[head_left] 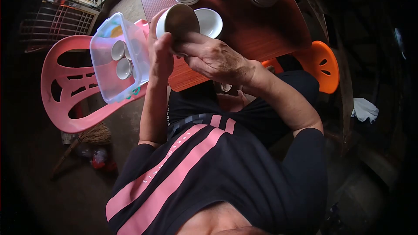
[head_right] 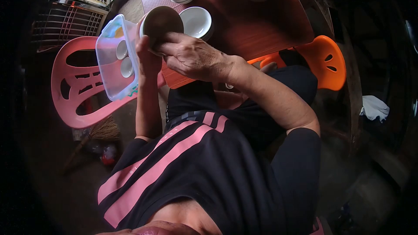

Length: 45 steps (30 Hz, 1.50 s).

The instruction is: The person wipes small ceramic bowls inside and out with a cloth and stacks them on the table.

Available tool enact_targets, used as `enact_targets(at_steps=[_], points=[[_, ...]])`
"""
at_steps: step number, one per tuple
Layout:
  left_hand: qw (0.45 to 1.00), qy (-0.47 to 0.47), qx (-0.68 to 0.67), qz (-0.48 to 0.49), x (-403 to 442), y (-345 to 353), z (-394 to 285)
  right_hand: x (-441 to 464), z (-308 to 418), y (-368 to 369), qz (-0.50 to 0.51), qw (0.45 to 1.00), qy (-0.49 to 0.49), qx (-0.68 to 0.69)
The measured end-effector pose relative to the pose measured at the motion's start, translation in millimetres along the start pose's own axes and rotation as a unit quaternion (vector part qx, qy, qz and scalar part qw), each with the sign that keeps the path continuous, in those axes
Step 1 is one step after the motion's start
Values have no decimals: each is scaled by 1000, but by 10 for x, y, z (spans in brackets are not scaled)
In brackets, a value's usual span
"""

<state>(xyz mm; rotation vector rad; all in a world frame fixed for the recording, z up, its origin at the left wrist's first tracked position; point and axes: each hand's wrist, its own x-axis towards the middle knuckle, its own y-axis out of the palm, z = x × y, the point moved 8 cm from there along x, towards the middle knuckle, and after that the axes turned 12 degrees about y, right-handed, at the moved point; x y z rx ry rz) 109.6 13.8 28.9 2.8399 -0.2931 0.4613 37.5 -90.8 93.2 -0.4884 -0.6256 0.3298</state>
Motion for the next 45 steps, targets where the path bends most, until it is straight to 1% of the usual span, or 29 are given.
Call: enact_targets(at_steps=[1, 2, 4, 5, 8, 10, 11, 13, 14, 17, 18, 19, 21, 22, 23, 24, 26, 27, 29, 30, 31, 32, 33, 35, 37, 40, 42, 43, 45], points=[[996, -65, -52, -15, -19, -49, 98, -7, -63, -20, -2, 1000, 2, 1], [996, -66, -51, -12, -14, -76, 67, -11, -133, -27, -27, 992, 10, -126], [982, -165, 64, 66, -72, -43, 129, -30, -287, -72, -81, 954, 10, -290], [990, -109, 75, 57, -37, 38, 62, -31, -240, -99, -83, 953, 12, -291], [982, -182, -32, 29, -68, 89, 150, -26, -271, -38, 3, 969, 114, -220], [973, -206, -95, 30, -93, 173, 159, -1, -260, -48, -40, 990, 115, 66], [960, -231, -157, 30, -131, 240, 177, 19, -275, -28, -41, 990, 116, 66], [961, -231, -147, 43, -181, 268, 191, 15, -93, -140, -154, 981, -30, -111], [963, -227, -137, 53, -189, 301, 180, 20, -59, -181, -143, 967, -77, -197], [981, -163, -97, -37, -46, 235, 53, -22, -93, -216, -196, 933, -70, -295], [976, -164, -137, 36, -47, 214, 93, -1, -130, -198, -188, 931, -52, -308], [977, -163, -136, 35, -38, 141, 123, -17, -108, -172, -188, 931, -54, -307], [976, -158, -135, 67, -27, 113, 164, 10, -303, -65, -66, 963, 140, -221], [976, -158, -135, 68, -40, 144, 220, -1, -302, -27, -30, 973, 155, -168], [992, -89, -93, 15, -4, 109, 203, 7, -292, -7, -31, 973, 157, -168], [998, -18, -51, -39, 3, 40, 164, 16, -385, 21, -29, 973, 217, 74], [999, 26, 0, -19, -54, 4, 162, 14, -427, 124, 42, 825, 296, 480], [994, 87, 66, -22, -54, 64, 32, 18, -391, 100, 42, 825, 296, 480], [994, 96, 39, -18, -10, 6, 97, 23, -278, 28, 18, 836, 255, 485], [997, 69, -7, -31, -5, -48, 163, 0, -238, -38, -56, 952, 185, 235], [997, 68, -6, -30, 25, -125, 156, -20, -140, -20, -75, 986, 107, 99], [991, -18, -129, -35, 55, -185, 261, -40, -28, 5, -93, 995, 26, -40], [962, -104, -249, -40, 68, -192, 330, -48, -52, 45, -59, 988, 12, -145], [950, -163, -266, 9, 118, -88, 249, -95, -132, -2, -63, 965, -55, -250], [965, -223, -134, -12, 53, -59, 216, -108, -136, -11, -80, 959, -75, -261], [960, -156, -227, 51, 27, 37, 163, -71, -103, -33, -98, 960, -54, -257], [1000, -17, 2, 15, 3, 117, 121, 5, -206, -121, -118, 991, 61, -9], [998, -40, 37, -23, -48, -43, 262, 17, -168, -106, -93, 990, 78, 69], [998, -35, -17, -39, -29, -5, 161, 45, -150, -129, -50, 993, 74, 79]])
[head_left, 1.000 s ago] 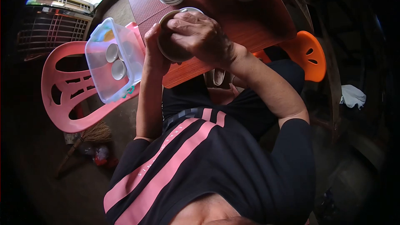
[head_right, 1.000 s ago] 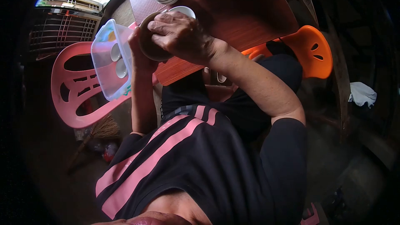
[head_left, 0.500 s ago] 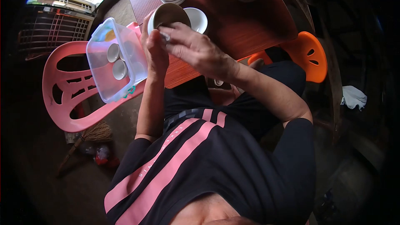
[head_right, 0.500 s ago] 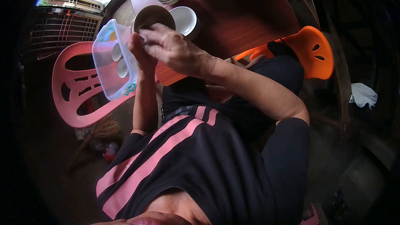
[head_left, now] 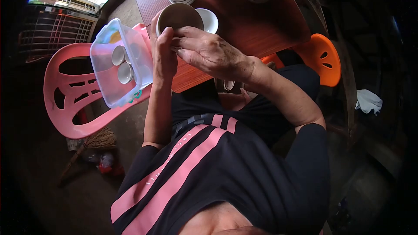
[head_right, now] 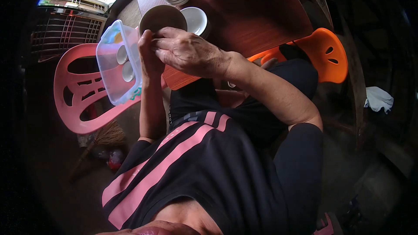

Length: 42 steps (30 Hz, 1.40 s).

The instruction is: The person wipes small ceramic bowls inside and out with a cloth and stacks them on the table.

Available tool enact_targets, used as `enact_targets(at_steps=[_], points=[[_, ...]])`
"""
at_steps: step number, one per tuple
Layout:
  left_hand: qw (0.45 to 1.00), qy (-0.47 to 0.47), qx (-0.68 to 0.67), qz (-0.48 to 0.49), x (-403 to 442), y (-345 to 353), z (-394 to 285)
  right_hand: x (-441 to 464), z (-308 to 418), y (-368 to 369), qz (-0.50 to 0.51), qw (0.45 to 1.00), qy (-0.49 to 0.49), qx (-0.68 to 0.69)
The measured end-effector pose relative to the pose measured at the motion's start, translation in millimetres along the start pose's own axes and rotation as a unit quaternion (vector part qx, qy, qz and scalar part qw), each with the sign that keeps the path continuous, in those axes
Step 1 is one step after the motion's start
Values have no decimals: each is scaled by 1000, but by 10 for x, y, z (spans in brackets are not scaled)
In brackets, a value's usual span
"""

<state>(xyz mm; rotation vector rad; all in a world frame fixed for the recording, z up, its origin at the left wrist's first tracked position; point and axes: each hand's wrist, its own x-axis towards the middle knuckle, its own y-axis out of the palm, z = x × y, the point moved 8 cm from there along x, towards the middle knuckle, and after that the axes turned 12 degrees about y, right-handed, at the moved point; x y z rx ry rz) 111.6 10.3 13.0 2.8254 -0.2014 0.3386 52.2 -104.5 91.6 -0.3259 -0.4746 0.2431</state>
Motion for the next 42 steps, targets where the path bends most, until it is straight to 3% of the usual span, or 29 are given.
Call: enact_targets(at_steps=[1, 5, 7, 8, 10, 13, 14, 16, 18, 19, 20, 22, 23, 25, 28, 30, 32, 33, 36, 38, 39, 40, 42], points=[[1000, -1, 5, 15, 9, 33, -73, 0, -12, 32, 44, 999, -1, 10], [991, -24, 109, 77, 56, 19, -159, -25, -232, -19, 42, 921, -36, -385], [980, -151, 40, 120, -52, 110, 19, 22, -215, -255, -85, 924, -20, -371], [980, -153, 39, 125, -64, 127, 25, 55, -182, -399, -149, 928, -41, -340], [978, -169, -5, 119, -88, 142, 46, 77, -184, -546, -155, 971, -42, -180], [978, -154, 3, 143, -134, 83, 136, 5, 181, -242, -84, 962, -158, -207], [982, -107, 8, 157, -150, 119, 74, -28, 208, -173, -77, 939, -182, -281], [983, -64, 16, 174, -157, 139, 13, -2, 168, -233, -23, 944, -181, -275], [979, -71, -5, 189, -115, 252, -70, 14, 94, -347, -91, 945, -154, -275], [984, -86, 44, 149, -101, 231, -106, 32, 1, -401, -131, 946, -131, -267], [988, -57, 38, 138, -66, 213, -154, 45, -11, -485, -164, 963, -92, -193], [994, -22, 32, 98, -40, 116, -184, 68, -363, -502, -115, 979, 138, -99], [995, -20, 31, 97, -52, 106, -151, 37, -530, -447, -86, 961, 260, 32], [987, 114, -30, 109, -68, 156, -295, -56, -740, -200, -6, 900, 331, 284], [971, 196, 118, 65, -134, 183, -355, -132, -837, -82, 21, 876, 365, 316], [950, 238, 177, 96, -157, 205, -394, -159, -909, -22, 29, 865, 389, 314], [919, 285, 254, 102, -201, 240, -462, -98, -899, -32, 5, 919, 348, 185], [918, 286, 255, 102, -199, 237, -480, -89, -872, -27, 6, 919, 347, 186], [945, 263, 164, 108, -178, 237, -486, -193, -814, 93, 28, 885, 408, 222], [877, 356, 305, 108, -248, 297, -576, -250, -710, 332, 52, 804, 384, 451], [865, 368, 316, 127, -308, 357, -605, -296, -721, 425, 51, 763, 408, 499], [866, 366, 317, 127, -304, 362, -576, -301, -746, 432, 52, 762, 409, 500], [812, 459, 333, 137, -391, 407, -610, -249, -800, 390, 61, 798, 388, 457]])
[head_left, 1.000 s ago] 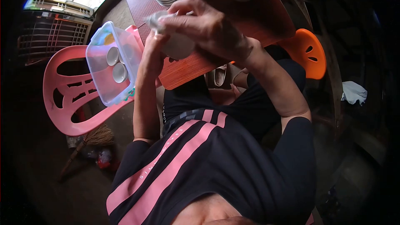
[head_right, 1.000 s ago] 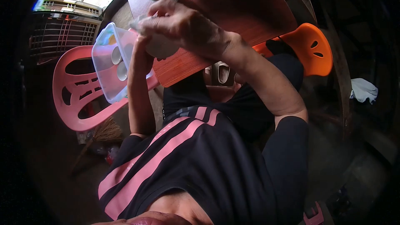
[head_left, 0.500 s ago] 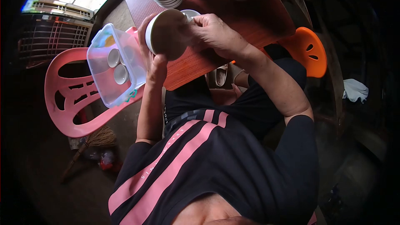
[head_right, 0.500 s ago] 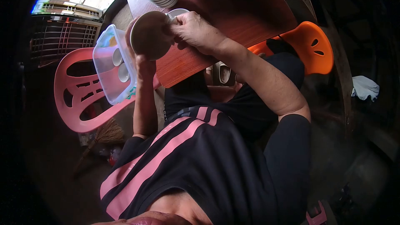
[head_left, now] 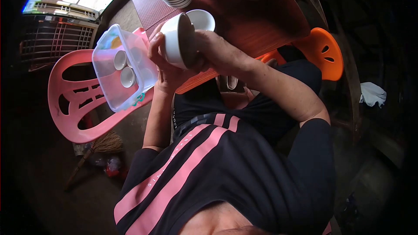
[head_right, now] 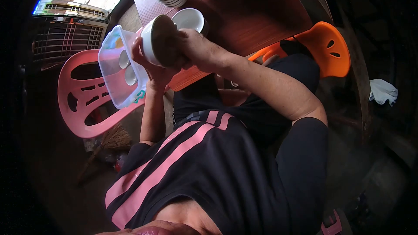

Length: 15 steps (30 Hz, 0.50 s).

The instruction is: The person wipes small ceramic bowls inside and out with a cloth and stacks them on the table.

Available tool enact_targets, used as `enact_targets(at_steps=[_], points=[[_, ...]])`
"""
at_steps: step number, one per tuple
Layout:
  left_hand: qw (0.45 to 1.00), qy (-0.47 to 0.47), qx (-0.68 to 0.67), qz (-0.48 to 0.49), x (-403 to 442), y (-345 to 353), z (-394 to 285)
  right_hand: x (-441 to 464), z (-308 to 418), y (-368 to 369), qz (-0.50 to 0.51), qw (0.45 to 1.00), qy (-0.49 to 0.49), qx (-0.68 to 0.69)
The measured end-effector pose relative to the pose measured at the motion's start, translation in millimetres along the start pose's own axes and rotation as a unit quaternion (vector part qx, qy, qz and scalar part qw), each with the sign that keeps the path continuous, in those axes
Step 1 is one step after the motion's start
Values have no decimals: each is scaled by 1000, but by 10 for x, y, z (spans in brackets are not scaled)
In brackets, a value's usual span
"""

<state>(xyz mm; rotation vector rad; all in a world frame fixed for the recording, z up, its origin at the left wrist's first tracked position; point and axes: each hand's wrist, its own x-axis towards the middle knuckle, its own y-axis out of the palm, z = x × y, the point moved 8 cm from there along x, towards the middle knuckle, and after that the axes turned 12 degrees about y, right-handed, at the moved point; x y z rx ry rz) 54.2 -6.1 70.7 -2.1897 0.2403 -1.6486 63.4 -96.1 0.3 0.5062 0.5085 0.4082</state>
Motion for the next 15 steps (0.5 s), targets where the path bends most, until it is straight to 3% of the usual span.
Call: enact_targets(at_steps=[1, 2, 3, 4, 6, 7, 8, 10, 11, 13, 15], points=[[998, -55, 6, 32, -72, -21, 33, 36, 32, -51, 0, 1000, 0, 1], [981, -151, -121, 6, -113, -29, 142, 7, 255, -200, -94, 981, -107, -132], [938, -243, -246, -20, -107, 12, 203, -118, 501, -225, -186, 924, -208, -260], [911, -288, -291, -48, -35, -15, 178, -386, 782, -109, -287, 775, -369, -425], [905, -365, -220, 23, -57, -100, 292, -556, 912, 107, -288, 636, -426, -575], [946, -310, -21, 92, 56, -183, 232, -602, 918, 157, -308, 586, -434, -612], [946, -311, -19, 93, 83, -207, 226, -599, 925, 162, -307, 587, -433, -611], [909, -270, 178, 262, 99, -156, 233, -611, 938, 180, -315, 551, -453, -627], [908, -244, 222, 257, 157, -153, 207, -603, 946, 163, -317, 551, -452, -626], [897, -274, 241, 251, 195, -190, 307, -618, 984, 110, -290, 612, -480, -557], [914, -310, 196, 176, 214, -216, 486, -631, 1024, 105, -279, 602, -467, -584]])
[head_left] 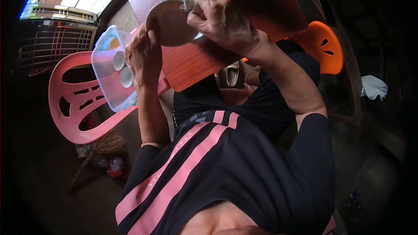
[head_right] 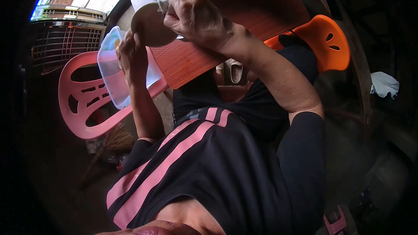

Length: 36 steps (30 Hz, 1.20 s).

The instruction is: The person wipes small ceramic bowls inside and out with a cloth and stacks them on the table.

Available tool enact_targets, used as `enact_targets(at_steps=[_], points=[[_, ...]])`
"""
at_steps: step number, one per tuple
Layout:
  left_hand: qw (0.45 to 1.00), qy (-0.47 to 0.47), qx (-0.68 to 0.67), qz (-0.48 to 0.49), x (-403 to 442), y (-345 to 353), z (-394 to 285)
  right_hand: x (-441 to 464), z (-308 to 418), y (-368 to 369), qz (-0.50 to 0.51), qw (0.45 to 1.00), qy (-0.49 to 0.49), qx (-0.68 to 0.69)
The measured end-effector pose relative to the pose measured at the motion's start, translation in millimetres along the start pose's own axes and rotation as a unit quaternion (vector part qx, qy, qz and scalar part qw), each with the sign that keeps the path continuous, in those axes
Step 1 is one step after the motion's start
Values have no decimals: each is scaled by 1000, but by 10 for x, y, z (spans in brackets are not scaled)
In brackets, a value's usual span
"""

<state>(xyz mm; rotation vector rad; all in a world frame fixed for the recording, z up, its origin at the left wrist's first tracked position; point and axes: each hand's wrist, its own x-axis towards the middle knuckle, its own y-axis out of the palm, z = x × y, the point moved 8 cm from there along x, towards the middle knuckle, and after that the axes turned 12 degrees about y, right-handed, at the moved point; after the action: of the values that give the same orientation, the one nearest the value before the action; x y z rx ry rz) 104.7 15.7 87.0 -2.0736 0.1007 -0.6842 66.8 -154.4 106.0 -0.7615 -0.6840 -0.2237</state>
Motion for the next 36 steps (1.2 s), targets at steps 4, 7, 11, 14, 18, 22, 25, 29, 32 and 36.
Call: enact_targets(at_steps=[4, 7, 11, 14, 18, 22, 25, 29, 32, 36], points=[[983, -126, -102, 90, 170, 385, 455, 104, -460, -163, 59, 961, 245, 118], [971, -148, -114, 152, 156, 574, 463, 127, -291, -355, 94, 942, 285, 148], [969, -130, -53, 202, 168, 743, 486, 22, -453, -273, 115, 948, 278, 105], [972, -115, -24, 204, 184, 822, 528, -26, -611, -268, 77, 971, 228, 11], [974, -102, -24, 203, 173, 865, 517, -131, -813, -131, 158, 947, 271, -70], [982, -5, -17, 190, 178, 1016, 687, -506, -1197, 279, 294, 865, 392, -108], [972, -96, -39, 212, 115, 952, 592, -816, -1387, 634, 381, 826, 414, -34], [953, -180, -206, 131, -81, 1133, 792, -1092, -1228, 907, 390, 679, 570, 248], [769, -303, -546, 139, -331, 1414, 586, -1322, -1145, 1150, 329, 580, 618, 417], [644, -355, -655, 173, -417, 1682, 498, -1387, -1046, 1332, 181, 489, 597, 610]])
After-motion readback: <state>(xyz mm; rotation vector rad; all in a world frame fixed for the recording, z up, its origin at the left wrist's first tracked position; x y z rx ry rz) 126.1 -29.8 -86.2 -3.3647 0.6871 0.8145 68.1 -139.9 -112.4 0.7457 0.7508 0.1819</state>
